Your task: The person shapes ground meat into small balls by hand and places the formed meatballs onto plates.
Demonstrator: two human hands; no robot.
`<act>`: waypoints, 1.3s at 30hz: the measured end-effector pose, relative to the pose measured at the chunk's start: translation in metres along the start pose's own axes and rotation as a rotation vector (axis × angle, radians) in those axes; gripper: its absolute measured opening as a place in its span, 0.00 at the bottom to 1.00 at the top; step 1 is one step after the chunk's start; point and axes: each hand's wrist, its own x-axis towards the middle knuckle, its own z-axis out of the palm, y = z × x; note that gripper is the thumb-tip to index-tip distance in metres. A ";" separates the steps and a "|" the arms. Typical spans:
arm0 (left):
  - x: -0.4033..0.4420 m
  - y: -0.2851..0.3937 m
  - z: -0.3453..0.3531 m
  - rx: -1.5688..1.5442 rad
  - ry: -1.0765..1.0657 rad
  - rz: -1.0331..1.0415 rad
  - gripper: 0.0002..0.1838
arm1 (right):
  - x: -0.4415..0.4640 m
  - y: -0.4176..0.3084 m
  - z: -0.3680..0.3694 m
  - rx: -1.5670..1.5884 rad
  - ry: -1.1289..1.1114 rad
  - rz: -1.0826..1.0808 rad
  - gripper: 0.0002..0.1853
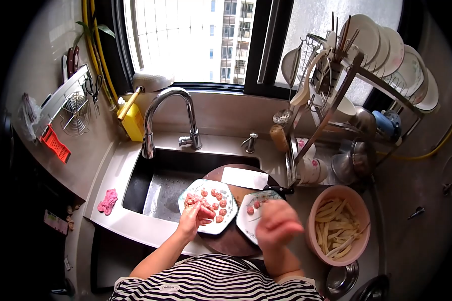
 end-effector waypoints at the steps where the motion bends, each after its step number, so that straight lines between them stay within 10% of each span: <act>1: 0.001 -0.002 -0.002 -0.035 -0.011 -0.041 0.24 | 0.015 -0.019 0.005 -0.033 0.134 -0.200 0.26; 4: 0.005 -0.006 -0.006 -0.228 -0.044 -0.179 0.25 | 0.028 -0.033 0.024 -0.100 0.375 -0.508 0.26; 6: 0.009 -0.008 -0.006 -0.372 -0.061 -0.264 0.26 | -0.014 0.008 0.013 -0.299 -0.047 -0.338 0.18; 8: 0.012 -0.001 0.001 -0.551 -0.065 -0.325 0.26 | -0.050 0.037 0.000 -0.730 -0.984 0.251 0.17; 10: 0.016 -0.005 -0.016 -0.501 -0.158 -0.314 0.23 | -0.075 0.057 -0.008 -0.661 -1.106 0.074 0.15; 14: 0.005 0.002 -0.011 -0.335 -0.058 -0.200 0.28 | -0.053 0.061 -0.014 -0.480 -0.593 0.275 0.10; 20: -0.009 0.011 0.014 0.839 0.021 0.800 0.22 | -0.125 0.109 -0.040 0.302 0.090 1.562 0.26; 25: -0.003 0.001 0.011 1.032 -0.089 0.897 0.21 | -0.134 0.117 -0.036 0.751 0.283 1.708 0.23; 28: 0.000 0.002 0.000 0.920 0.016 0.849 0.23 | -0.122 0.115 -0.051 0.838 0.155 1.674 0.23; 32: 0.006 0.003 0.006 -0.186 -0.054 0.007 0.31 | -0.082 0.087 -0.015 0.433 -0.106 1.559 0.20; 36: 0.023 -0.021 -0.010 -0.746 -0.379 -0.238 0.31 | -0.099 0.106 -0.014 0.790 0.273 1.710 0.21; 39: 0.013 -0.001 -0.001 -0.612 0.077 -0.298 0.24 | -0.077 0.073 0.005 0.439 0.281 1.323 0.21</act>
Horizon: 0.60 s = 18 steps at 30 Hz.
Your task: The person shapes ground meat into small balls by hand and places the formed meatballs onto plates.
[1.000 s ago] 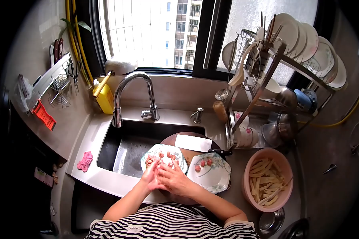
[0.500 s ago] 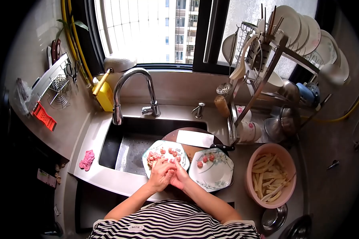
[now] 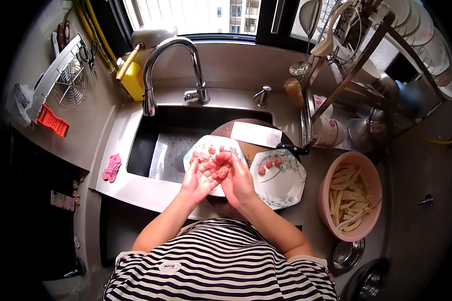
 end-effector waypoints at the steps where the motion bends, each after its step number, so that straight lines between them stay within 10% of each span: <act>1: -0.003 0.006 -0.006 0.026 0.082 -0.010 0.23 | -0.015 -0.015 0.011 -0.090 -0.060 -0.151 0.22; 7: 0.001 0.008 -0.040 -0.027 0.158 0.015 0.18 | -0.095 -0.097 0.060 -0.286 -0.191 -1.772 0.22; 9: 0.003 0.005 -0.041 -0.013 0.147 -0.010 0.19 | -0.089 -0.085 0.065 -0.229 -0.126 -1.988 0.21; 11: 0.000 0.005 -0.031 -0.007 0.100 -0.017 0.20 | -0.066 -0.053 0.033 -1.090 -0.226 -1.720 0.17; 16: 0.006 0.007 -0.016 0.005 0.007 -0.045 0.26 | -0.021 0.000 0.005 -1.494 -0.595 -0.946 0.19; 18: 0.009 0.010 -0.034 0.121 -0.141 -0.067 0.33 | -0.015 -0.011 0.000 -1.348 -0.343 -1.106 0.08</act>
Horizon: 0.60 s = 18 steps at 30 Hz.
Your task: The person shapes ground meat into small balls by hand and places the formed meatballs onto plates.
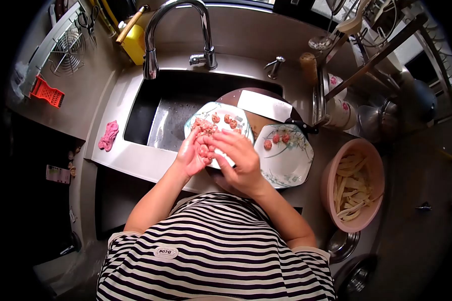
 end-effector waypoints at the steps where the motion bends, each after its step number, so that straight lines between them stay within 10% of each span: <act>1: -0.008 0.006 0.003 0.041 -0.089 -0.005 0.35 | -0.001 0.008 -0.011 -0.025 -0.107 0.091 0.13; 9: -0.023 -0.005 0.045 0.516 -0.090 0.381 0.43 | -0.051 0.047 0.043 1.308 0.169 1.505 0.25; 11: -0.027 -0.005 0.054 0.491 -0.082 0.379 0.41 | -0.069 0.062 0.055 1.600 0.131 1.470 0.26; 18: -0.016 0.005 0.011 0.327 0.221 0.418 0.24 | -0.048 0.040 0.047 1.152 0.020 1.130 0.27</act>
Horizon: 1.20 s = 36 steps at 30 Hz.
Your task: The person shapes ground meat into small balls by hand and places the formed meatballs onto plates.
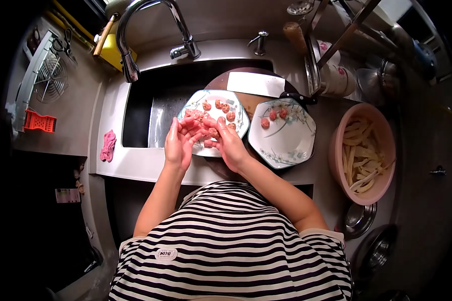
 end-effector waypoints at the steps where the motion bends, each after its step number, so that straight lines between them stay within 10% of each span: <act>1: 0.002 -0.003 -0.006 -0.066 0.019 -0.107 0.23 | -0.005 -0.006 0.010 -0.146 -0.033 -0.120 0.27; 3: -0.008 0.002 0.006 -0.235 0.042 -0.329 0.18 | -0.014 -0.014 0.018 -0.739 -0.161 -0.473 0.22; 7: -0.010 -0.014 0.010 -0.259 0.046 -0.423 0.18 | -0.020 -0.018 0.023 -0.941 -0.046 -0.729 0.17; 9: 0.001 -0.018 -0.024 -0.353 -0.556 -0.495 0.21 | -0.020 -0.015 0.013 -0.979 0.036 -0.696 0.15; 10: -0.020 0.004 0.016 -0.028 -0.133 -0.387 0.26 | -0.020 -0.011 0.009 -0.850 0.075 -0.615 0.15; 17: -0.031 -0.004 0.044 1.080 -0.451 0.776 0.20 | -0.012 0.019 -0.017 0.566 0.132 0.297 0.23; 21: -0.025 -0.003 0.042 0.967 -0.381 0.740 0.20 | -0.011 0.020 -0.030 0.562 0.140 0.300 0.22; 27: -0.015 -0.007 0.023 0.120 -0.161 -0.030 0.22 | -0.017 -0.005 -0.002 0.157 0.011 -0.020 0.26; 30: -0.015 -0.010 0.019 -0.217 -0.073 -0.362 0.24 | -0.024 -0.014 0.011 -0.613 -0.112 -0.417 0.29; 36: -0.008 -0.006 -0.001 -0.376 -0.308 -0.402 0.25 | -0.022 -0.016 0.004 -0.440 0.056 -0.347 0.24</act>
